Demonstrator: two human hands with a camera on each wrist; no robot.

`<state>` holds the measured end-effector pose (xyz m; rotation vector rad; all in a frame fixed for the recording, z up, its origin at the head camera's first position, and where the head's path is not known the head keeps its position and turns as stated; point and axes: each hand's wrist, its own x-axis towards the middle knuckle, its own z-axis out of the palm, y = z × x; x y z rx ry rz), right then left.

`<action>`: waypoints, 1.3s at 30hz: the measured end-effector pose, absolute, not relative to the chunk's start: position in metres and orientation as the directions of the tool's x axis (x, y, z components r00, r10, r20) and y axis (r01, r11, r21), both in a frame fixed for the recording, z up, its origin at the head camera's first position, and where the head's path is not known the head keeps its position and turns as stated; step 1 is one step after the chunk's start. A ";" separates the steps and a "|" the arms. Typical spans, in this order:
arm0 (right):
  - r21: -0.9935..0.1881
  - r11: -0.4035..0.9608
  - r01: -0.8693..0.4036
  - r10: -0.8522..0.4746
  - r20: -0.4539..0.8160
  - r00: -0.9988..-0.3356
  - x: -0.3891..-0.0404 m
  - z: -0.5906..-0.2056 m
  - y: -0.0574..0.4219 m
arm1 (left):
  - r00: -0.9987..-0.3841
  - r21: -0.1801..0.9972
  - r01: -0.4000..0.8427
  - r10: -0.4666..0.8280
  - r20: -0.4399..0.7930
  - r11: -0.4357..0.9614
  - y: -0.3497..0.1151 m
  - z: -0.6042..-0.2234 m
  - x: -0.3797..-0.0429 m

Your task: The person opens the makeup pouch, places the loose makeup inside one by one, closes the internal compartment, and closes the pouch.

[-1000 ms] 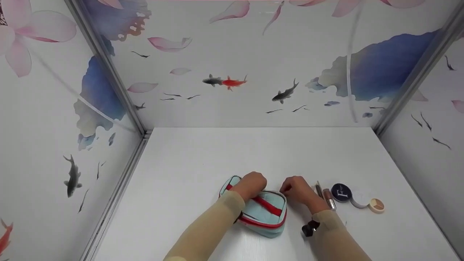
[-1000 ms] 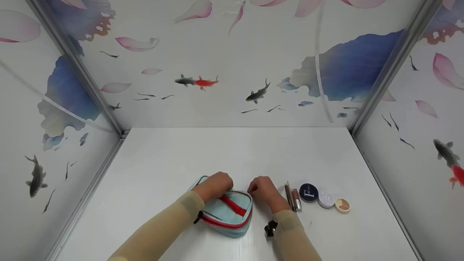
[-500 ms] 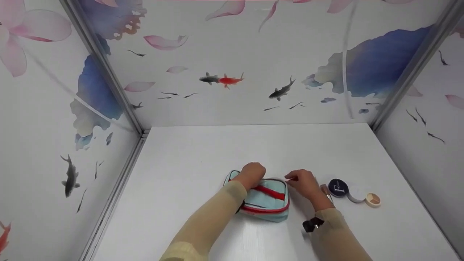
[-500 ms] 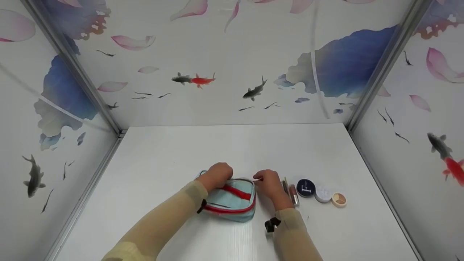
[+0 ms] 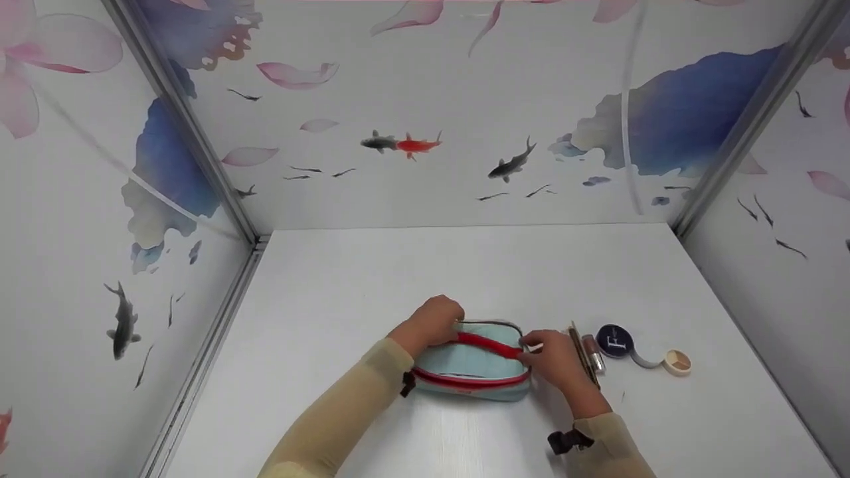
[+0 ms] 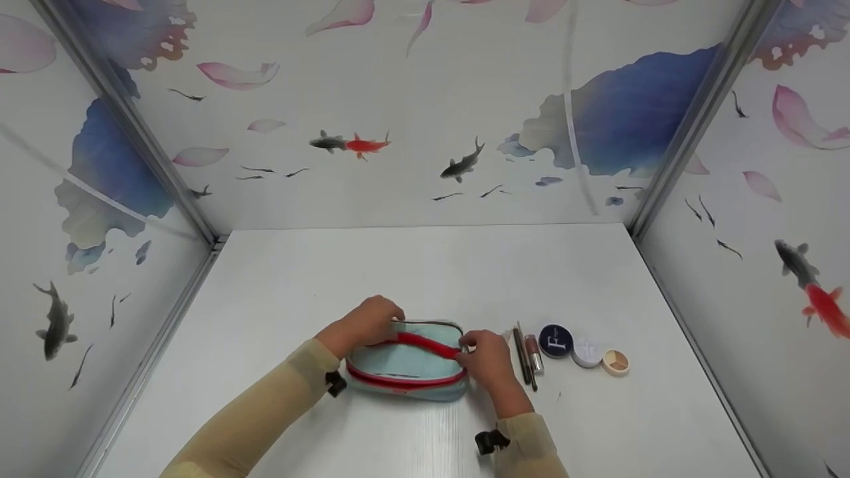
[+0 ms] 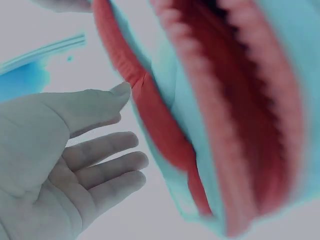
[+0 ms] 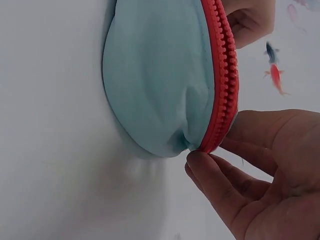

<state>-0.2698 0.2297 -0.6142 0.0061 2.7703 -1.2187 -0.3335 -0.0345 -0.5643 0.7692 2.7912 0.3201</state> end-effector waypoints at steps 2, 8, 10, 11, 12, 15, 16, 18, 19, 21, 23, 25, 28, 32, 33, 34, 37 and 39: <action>-0.729 0.683 0.054 -0.030 -0.102 -0.994 -0.268 -0.615 0.228 | -0.848 0.325 0.448 0.511 -0.142 0.833 -0.051 -0.562 -0.324; -0.700 0.714 0.030 -0.021 -0.064 -0.998 -0.266 -0.616 0.227 | -0.830 0.424 0.491 0.556 -0.037 0.761 -0.092 -0.573 -0.291; -0.693 0.720 0.031 -0.015 -0.060 -0.998 -0.265 -0.616 0.227 | -0.806 0.417 0.535 0.591 -0.007 0.734 -0.098 -0.580 -0.281; -0.690 0.723 0.035 -0.009 -0.060 -0.998 -0.265 -0.615 0.227 | -0.791 0.405 0.560 0.611 0.003 0.723 -0.099 -0.583 -0.277; -0.691 0.722 0.039 -0.005 -0.061 -0.998 -0.264 -0.615 0.227 | -0.779 0.391 0.580 0.627 0.008 0.715 -0.099 -0.586 -0.273; -0.698 0.714 0.048 -0.001 -0.070 -0.998 -0.262 -0.615 0.224 | -0.751 0.349 0.623 0.660 0.016 0.700 -0.097 -0.594 -0.264; -0.701 0.711 0.052 0.000 -0.074 -0.997 -0.260 -0.615 0.223 | -0.746 0.337 0.632 0.666 0.020 0.698 -0.096 -0.596 -0.262; -0.712 0.700 0.057 0.002 -0.078 -0.997 -0.257 -0.614 0.220 | -0.741 0.322 0.643 0.671 0.029 0.695 -0.094 -0.599 -0.257; -0.717 0.694 0.060 0.005 -0.078 -0.997 -0.254 -0.614 0.220 | -0.738 0.323 0.646 0.674 0.035 0.692 -0.093 -0.600 -0.255; -0.729 0.682 0.068 0.014 -0.081 -0.997 -0.250 -0.615 0.219 | -0.736 0.327 0.649 0.676 0.041 0.687 -0.091 -0.602 -0.252; -0.742 0.666 0.077 0.027 -0.079 -0.996 -0.245 -0.616 0.219 | -0.741 0.350 0.640 0.669 0.047 0.684 -0.090 -0.604 -0.249; -0.753 0.652 0.089 0.045 -0.079 -0.996 -0.242 -0.618 0.220 | -0.756 0.383 0.619 0.653 0.052 0.686 -0.089 -0.604 -0.247; -0.776 0.623 0.101 0.075 -0.069 -0.995 -0.239 -0.621 0.220 | -0.786 0.422 0.580 0.615 0.065 0.697 -0.087 -0.604 -0.245; -0.834 0.541 0.111 0.110 -0.061 -0.992 -0.238 -0.621 0.222 | -0.823 0.453 0.536 0.559 0.095 0.712 -0.083 -0.599 -0.242; -0.850 0.513 0.116 0.119 -0.063 -0.991 -0.238 -0.621 0.222 | -0.831 0.464 0.527 0.546 0.105 0.712 -0.082 -0.596 -0.242; -0.867 0.483 0.126 0.127 -0.073 -0.989 -0.237 -0.621 0.223 | -0.835 0.472 0.524 0.537 0.120 0.709 -0.081 -0.592 -0.241; -0.902 0.405 0.151 0.156 -0.094 -0.983 -0.237 -0.621 0.225 | -0.839 0.493 0.527 0.516 0.173 0.692 -0.078 -0.578 -0.244; -0.905 0.395 0.161 0.170 -0.100 -0.980 -0.238 -0.623 0.226 | -0.840 0.502 0.532 0.503 0.206 0.682 -0.075 -0.568 -0.250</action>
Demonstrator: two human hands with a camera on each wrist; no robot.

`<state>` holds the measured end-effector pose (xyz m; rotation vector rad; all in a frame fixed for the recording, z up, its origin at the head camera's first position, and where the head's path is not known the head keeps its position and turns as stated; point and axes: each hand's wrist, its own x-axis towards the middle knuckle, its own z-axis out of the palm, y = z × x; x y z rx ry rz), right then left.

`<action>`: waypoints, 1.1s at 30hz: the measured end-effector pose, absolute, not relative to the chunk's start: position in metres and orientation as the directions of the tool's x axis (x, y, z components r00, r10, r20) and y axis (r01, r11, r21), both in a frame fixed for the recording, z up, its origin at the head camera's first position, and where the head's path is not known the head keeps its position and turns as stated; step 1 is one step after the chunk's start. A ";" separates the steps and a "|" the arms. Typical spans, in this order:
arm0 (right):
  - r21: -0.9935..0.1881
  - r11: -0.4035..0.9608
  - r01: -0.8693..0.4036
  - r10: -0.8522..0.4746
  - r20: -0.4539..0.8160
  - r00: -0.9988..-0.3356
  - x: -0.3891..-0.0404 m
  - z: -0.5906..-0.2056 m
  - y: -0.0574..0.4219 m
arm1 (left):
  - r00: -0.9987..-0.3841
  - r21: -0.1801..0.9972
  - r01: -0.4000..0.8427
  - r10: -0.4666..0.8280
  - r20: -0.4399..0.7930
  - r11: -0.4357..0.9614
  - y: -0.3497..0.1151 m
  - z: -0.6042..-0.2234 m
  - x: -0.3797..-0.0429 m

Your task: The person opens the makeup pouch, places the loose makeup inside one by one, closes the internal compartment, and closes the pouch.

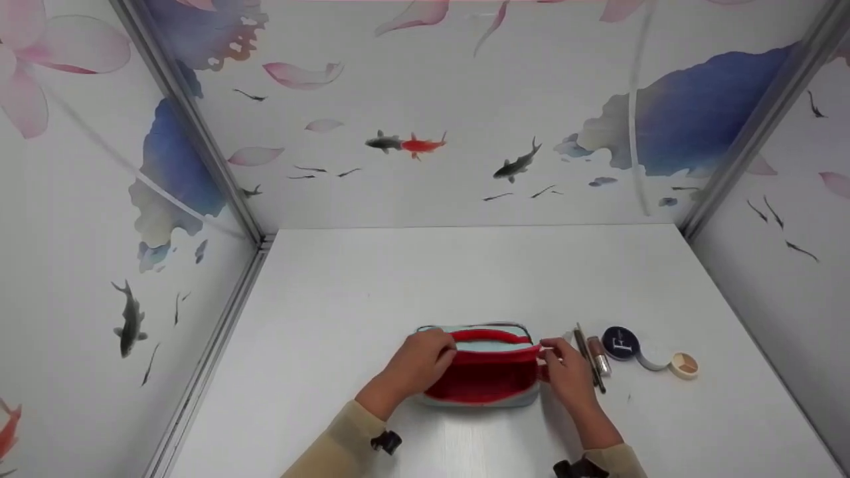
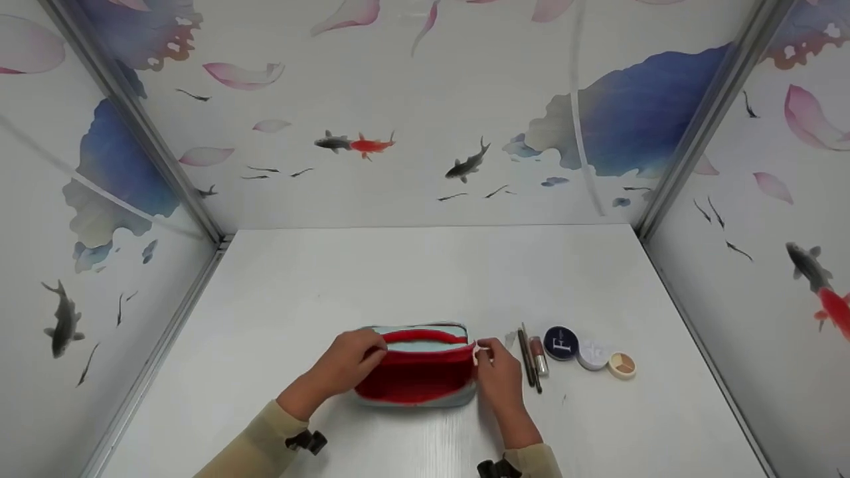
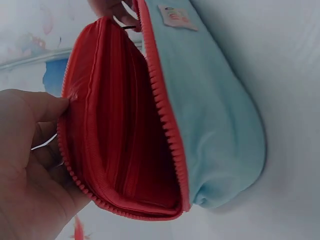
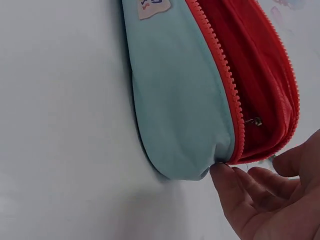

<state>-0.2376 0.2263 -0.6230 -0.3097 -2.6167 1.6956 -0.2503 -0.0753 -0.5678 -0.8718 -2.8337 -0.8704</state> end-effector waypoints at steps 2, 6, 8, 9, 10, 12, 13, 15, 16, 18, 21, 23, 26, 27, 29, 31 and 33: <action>-0.896 0.414 0.159 0.170 -0.096 -0.981 -0.238 -0.625 0.227 | -0.846 0.514 0.525 0.481 0.229 0.679 -0.073 -0.558 -0.260; -0.859 0.494 0.133 0.145 -0.070 -0.987 -0.237 -0.628 0.225 | -0.865 0.532 0.500 0.428 0.264 0.683 -0.075 -0.547 -0.286; -0.838 0.530 0.126 0.130 -0.066 -0.989 -0.235 -0.630 0.224 | -0.871 0.538 0.491 0.406 0.278 0.685 -0.077 -0.546 -0.298; -0.831 0.542 0.125 0.125 -0.067 -0.990 -0.234 -0.630 0.224 | -0.875 0.543 0.483 0.395 0.280 0.687 -0.077 -0.545 -0.303; -0.822 0.554 0.132 0.123 -0.076 -0.990 -0.233 -0.631 0.224 | -0.880 0.546 0.475 0.384 0.281 0.690 -0.077 -0.545 -0.308; -0.809 0.570 0.145 0.116 -0.095 -0.989 -0.231 -0.631 0.224 | -0.892 0.561 0.451 0.357 0.276 0.694 -0.075 -0.546 -0.319; -0.802 0.578 0.152 0.113 -0.106 -0.988 -0.230 -0.630 0.224 | -0.899 0.569 0.439 0.340 0.277 0.696 -0.074 -0.547 -0.325; -0.793 0.586 0.167 0.111 -0.126 -0.986 -0.229 -0.628 0.224 | -0.912 0.583 0.410 0.296 0.284 0.701 -0.070 -0.550 -0.337; -0.791 0.587 0.171 0.108 -0.133 -0.985 -0.228 -0.628 0.224 | -0.916 0.586 0.398 0.272 0.295 0.706 -0.068 -0.553 -0.344; -0.789 0.588 0.177 0.104 -0.143 -0.984 -0.227 -0.626 0.224 | -0.918 0.584 0.382 0.224 0.326 0.716 -0.064 -0.561 -0.357; -0.787 0.591 0.174 0.090 -0.150 -0.985 -0.226 -0.623 0.225 | -0.924 0.584 0.346 0.157 0.350 0.735 -0.059 -0.575 -0.373; -0.785 0.595 0.170 0.080 -0.153 -0.985 -0.225 -0.623 0.224 | -0.934 0.583 0.306 0.119 0.338 0.753 -0.058 -0.584 -0.381; -0.784 0.600 0.163 0.067 -0.154 -0.986 -0.223 -0.621 0.224 | -0.964 0.621 0.214 0.060 0.260 0.754 -0.059 -0.597 -0.389; -0.783 0.600 0.164 0.066 -0.157 -0.985 -0.222 -0.621 0.224 | -0.973 0.631 0.180 0.045 0.225 0.755 -0.060 -0.601 -0.391; -0.783 0.598 0.170 0.065 -0.165 -0.984 -0.221 -0.620 0.223 | -0.988 0.643 0.121 0.028 0.153 0.757 -0.061 -0.609 -0.395; -0.782 0.598 0.175 0.063 -0.172 -0.983 -0.220 -0.618 0.222 | -0.995 0.645 0.085 0.030 0.095 0.759 -0.063 -0.615 -0.396; -0.780 0.599 0.180 0.062 -0.179 -0.982 -0.218 -0.618 0.222 | -0.998 0.627 0.065 0.044 0.049 0.776 -0.064 -0.620 -0.396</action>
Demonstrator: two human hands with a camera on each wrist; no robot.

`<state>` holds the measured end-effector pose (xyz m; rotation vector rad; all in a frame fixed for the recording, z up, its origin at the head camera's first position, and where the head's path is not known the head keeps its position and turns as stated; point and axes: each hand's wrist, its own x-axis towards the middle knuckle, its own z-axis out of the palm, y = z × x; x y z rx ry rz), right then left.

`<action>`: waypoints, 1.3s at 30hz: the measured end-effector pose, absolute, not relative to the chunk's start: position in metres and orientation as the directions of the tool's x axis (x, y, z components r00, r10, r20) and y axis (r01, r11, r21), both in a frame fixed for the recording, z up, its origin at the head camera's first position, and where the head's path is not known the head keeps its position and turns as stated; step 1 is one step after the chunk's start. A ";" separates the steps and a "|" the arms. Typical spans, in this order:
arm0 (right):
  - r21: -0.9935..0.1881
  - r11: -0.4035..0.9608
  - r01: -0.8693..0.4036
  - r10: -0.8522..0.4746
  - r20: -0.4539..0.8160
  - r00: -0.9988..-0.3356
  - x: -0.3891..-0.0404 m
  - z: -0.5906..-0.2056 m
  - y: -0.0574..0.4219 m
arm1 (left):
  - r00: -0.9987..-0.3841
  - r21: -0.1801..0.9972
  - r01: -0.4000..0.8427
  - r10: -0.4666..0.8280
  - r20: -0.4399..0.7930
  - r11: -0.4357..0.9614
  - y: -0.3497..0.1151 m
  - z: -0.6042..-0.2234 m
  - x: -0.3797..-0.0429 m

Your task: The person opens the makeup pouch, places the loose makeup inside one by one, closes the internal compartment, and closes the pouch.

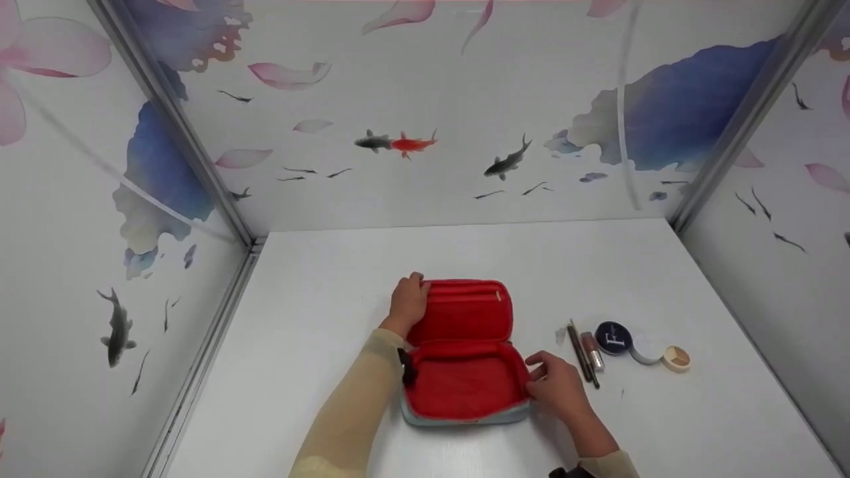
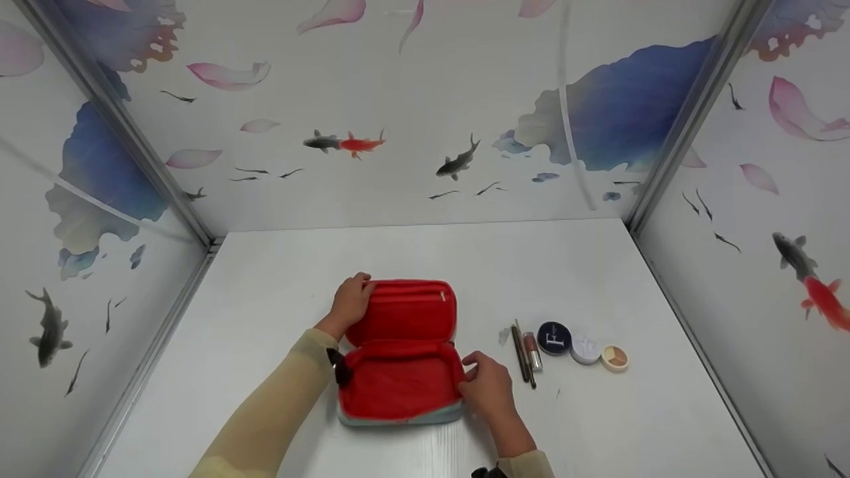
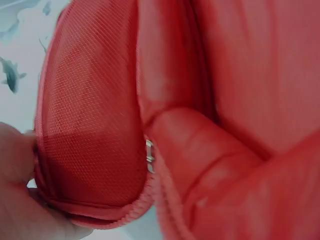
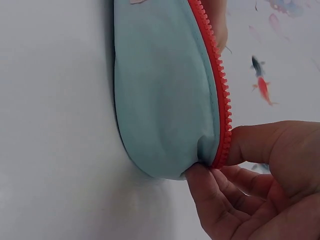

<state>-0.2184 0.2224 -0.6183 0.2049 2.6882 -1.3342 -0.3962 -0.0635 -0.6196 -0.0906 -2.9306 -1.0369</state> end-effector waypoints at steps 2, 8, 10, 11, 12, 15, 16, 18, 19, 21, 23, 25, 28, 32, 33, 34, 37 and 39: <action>-0.777 0.605 0.176 0.060 -0.176 -0.982 -0.218 -0.619 0.222 | -0.999 0.606 0.048 0.053 0.010 0.794 -0.064 -0.621 -0.395; -0.767 0.619 0.169 0.064 -0.165 -0.984 -0.216 -0.619 0.222 | -0.994 0.492 0.063 0.100 -0.049 0.868 -0.059 -0.613 -0.384; -0.764 0.622 0.174 0.067 -0.170 -0.983 -0.216 -0.619 0.223 | -0.987 0.438 0.132 0.160 -0.029 0.889 -0.055 -0.610 -0.380; -0.764 0.621 0.175 0.066 -0.172 -0.983 -0.216 -0.618 0.223 | -0.980 0.407 0.172 0.196 -0.017 0.897 -0.053 -0.608 -0.379; -0.764 0.620 0.177 0.066 -0.175 -0.982 -0.216 -0.618 0.224 | -0.973 0.382 0.210 0.231 -0.008 0.900 -0.051 -0.606 -0.377; -0.771 0.612 0.179 0.064 -0.177 -0.982 -0.218 -0.616 0.229 | -0.951 0.325 0.291 0.310 -0.009 0.900 -0.045 -0.603 -0.375; -0.772 0.610 0.178 0.066 -0.174 -0.982 -0.219 -0.616 0.232 | -0.945 0.313 0.308 0.328 -0.012 0.899 -0.044 -0.602 -0.375; -0.766 0.618 0.176 0.080 -0.161 -0.984 -0.220 -0.616 0.240 | -0.938 0.305 0.328 0.347 -0.011 0.894 -0.041 -0.601 -0.375; -0.754 0.636 0.167 0.091 -0.141 -0.986 -0.221 -0.616 0.245 | -0.935 0.304 0.333 0.353 -0.011 0.892 -0.040 -0.601 -0.376; -0.713 0.684 0.153 0.123 -0.095 -0.988 -0.223 -0.617 0.255 | -0.932 0.311 0.343 0.362 -0.006 0.886 -0.039 -0.601 -0.377; -0.662 0.737 0.134 0.157 -0.024 -0.987 -0.225 -0.618 0.265 | -0.929 0.313 0.351 0.370 0.000 0.882 -0.038 -0.601 -0.378; -0.601 0.791 0.112 0.177 0.049 -0.983 -0.226 -0.619 0.274 | -0.928 0.310 0.353 0.372 -0.004 0.883 -0.037 -0.602 -0.379; -0.532 0.842 0.088 0.175 0.116 -0.978 -0.229 -0.622 0.283 | -0.931 0.294 0.341 0.364 -0.024 0.893 -0.035 -0.603 -0.381; -0.477 0.875 0.081 0.158 0.124 -0.980 -0.234 -0.626 0.290 | -0.938 0.255 0.313 0.339 -0.065 0.915 -0.032 -0.602 -0.383; -0.479 0.874 0.088 0.160 0.113 -0.981 -0.235 -0.627 0.292 | -0.940 0.241 0.306 0.333 -0.076 0.921 -0.031 -0.602 -0.384; -0.481 0.872 0.095 0.163 0.103 -0.981 -0.236 -0.628 0.293 | -0.941 0.224 0.302 0.327 -0.084 0.927 -0.029 -0.602 -0.384; -0.500 0.859 0.115 0.175 0.076 -0.982 -0.236 -0.632 0.296 | -0.943 0.175 0.294 0.315 -0.107 0.940 -0.025 -0.601 -0.384; -0.505 0.854 0.124 0.178 0.060 -0.982 -0.236 -0.633 0.296 | -0.944 0.154 0.286 0.305 -0.123 0.946 -0.022 -0.599 -0.383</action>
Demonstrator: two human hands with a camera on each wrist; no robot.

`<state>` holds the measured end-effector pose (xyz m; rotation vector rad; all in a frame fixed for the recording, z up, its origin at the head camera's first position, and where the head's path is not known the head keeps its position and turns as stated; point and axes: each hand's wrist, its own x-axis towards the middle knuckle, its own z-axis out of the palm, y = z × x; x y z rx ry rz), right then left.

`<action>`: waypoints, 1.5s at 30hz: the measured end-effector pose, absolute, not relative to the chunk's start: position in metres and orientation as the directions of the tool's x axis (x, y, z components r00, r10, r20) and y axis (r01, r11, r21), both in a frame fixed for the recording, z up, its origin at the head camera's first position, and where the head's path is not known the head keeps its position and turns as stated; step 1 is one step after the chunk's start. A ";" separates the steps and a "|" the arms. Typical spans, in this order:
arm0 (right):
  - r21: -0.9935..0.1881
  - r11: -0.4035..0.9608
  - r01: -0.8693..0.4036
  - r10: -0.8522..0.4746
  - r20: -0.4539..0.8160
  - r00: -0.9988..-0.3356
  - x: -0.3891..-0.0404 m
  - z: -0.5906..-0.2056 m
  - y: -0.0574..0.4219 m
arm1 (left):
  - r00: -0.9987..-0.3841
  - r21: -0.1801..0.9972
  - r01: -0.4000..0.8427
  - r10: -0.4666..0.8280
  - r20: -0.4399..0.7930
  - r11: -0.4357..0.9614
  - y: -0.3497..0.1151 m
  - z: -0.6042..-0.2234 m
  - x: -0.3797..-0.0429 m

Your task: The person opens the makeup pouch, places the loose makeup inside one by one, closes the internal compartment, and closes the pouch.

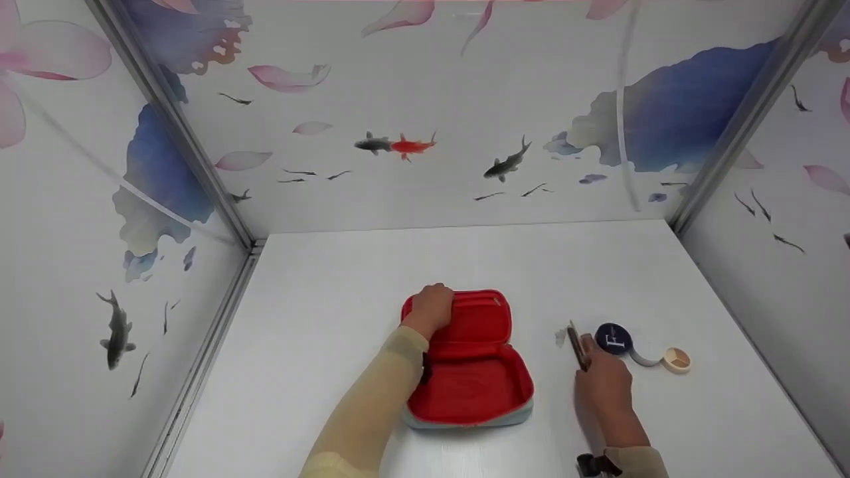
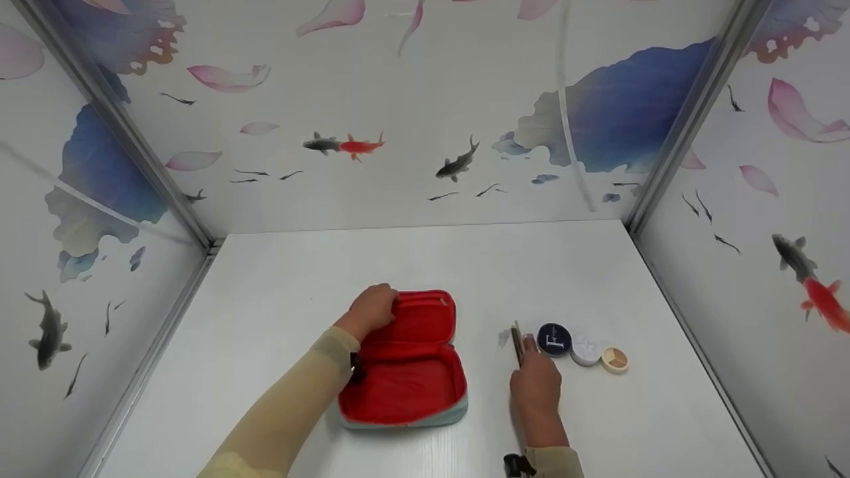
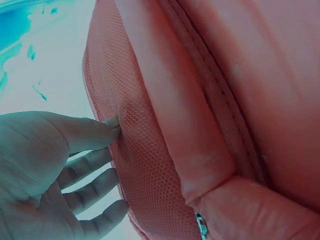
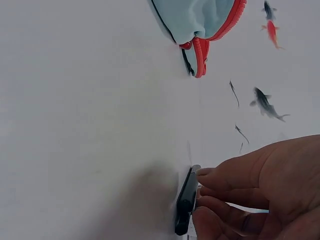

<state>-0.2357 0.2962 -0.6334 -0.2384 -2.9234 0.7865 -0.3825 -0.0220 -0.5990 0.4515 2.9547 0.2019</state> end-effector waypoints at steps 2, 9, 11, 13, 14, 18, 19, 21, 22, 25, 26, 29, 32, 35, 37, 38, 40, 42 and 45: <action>-0.511 0.850 0.130 0.180 0.049 -0.982 -0.234 -0.634 0.295 | -0.943 0.142 0.283 0.302 -0.138 0.949 -0.020 -0.598 -0.382; -0.522 0.837 0.162 0.198 0.012 -0.980 -0.232 -0.632 0.294 | -0.940 0.139 0.254 0.278 -0.198 0.957 -0.015 -0.598 -0.387; -0.523 0.837 0.161 0.196 0.013 -0.980 -0.232 -0.631 0.294 | -0.940 0.138 0.246 0.271 -0.206 0.959 -0.015 -0.599 -0.389; -0.520 0.839 0.158 0.193 0.014 -0.981 -0.231 -0.630 0.294 | -0.941 0.139 0.243 0.268 -0.208 0.960 -0.014 -0.599 -0.390; -0.517 0.842 0.155 0.191 0.017 -0.981 -0.231 -0.630 0.294 | -0.941 0.139 0.241 0.266 -0.208 0.961 -0.014 -0.599 -0.391; -0.508 0.847 0.157 0.192 0.017 -0.981 -0.231 -0.629 0.293 | -0.940 0.143 0.239 0.266 -0.216 0.960 -0.013 -0.601 -0.393; -0.507 0.847 0.159 0.194 0.016 -0.981 -0.232 -0.630 0.293 | -0.939 0.144 0.238 0.266 -0.217 0.960 -0.012 -0.601 -0.393; -0.511 0.844 0.165 0.198 0.011 -0.980 -0.232 -0.631 0.292 | -0.939 0.143 0.238 0.265 -0.218 0.961 -0.012 -0.602 -0.394; -0.511 0.843 0.166 0.199 0.009 -0.980 -0.232 -0.632 0.291 | -0.939 0.143 0.238 0.266 -0.218 0.961 -0.012 -0.602 -0.394; -0.514 0.842 0.162 0.194 0.010 -0.981 -0.232 -0.635 0.289 | -0.939 0.142 0.241 0.268 -0.214 0.960 -0.011 -0.603 -0.394; -0.515 0.843 0.159 0.191 0.009 -0.982 -0.231 -0.635 0.289 | -0.939 0.141 0.243 0.269 -0.213 0.960 -0.011 -0.604 -0.394; -0.513 0.845 0.153 0.182 0.005 -0.983 -0.229 -0.636 0.287 | -0.940 0.135 0.242 0.267 -0.214 0.961 -0.010 -0.603 -0.391; -0.507 0.848 0.156 0.180 -0.002 -0.984 -0.227 -0.635 0.285 | -0.938 0.120 0.246 0.268 -0.220 0.962 -0.009 -0.602 -0.390; -0.504 0.847 0.166 0.186 -0.012 -0.983 -0.226 -0.634 0.284 | -0.935 0.116 0.251 0.272 -0.226 0.961 -0.009 -0.601 -0.390; -0.507 0.844 0.174 0.189 -0.021 -0.982 -0.225 -0.634 0.284 | -0.932 0.120 0.251 0.273 -0.237 0.961 -0.008 -0.601 -0.391; -0.507 0.844 0.176 0.189 -0.025 -0.982 -0.225 -0.633 0.284 | -0.930 0.123 0.250 0.274 -0.245 0.960 -0.008 -0.600 -0.392; -0.506 0.843 0.179 0.189 -0.032 -0.981 -0.225 -0.633 0.285 | -0.925 0.131 0.246 0.273 -0.264 0.960 -0.008 -0.600 -0.394; -0.504 0.845 0.179 0.187 -0.036 -0.982 -0.225 -0.632 0.286 | -0.921 0.136 0.242 0.271 -0.279 0.961 -0.008 -0.600 -0.396; -0.499 0.848 0.179 0.184 -0.039 -0.982 -0.226 -0.632 0.287 | -0.916 0.140 0.237 0.269 -0.298 0.961 -0.007 -0.599 -0.401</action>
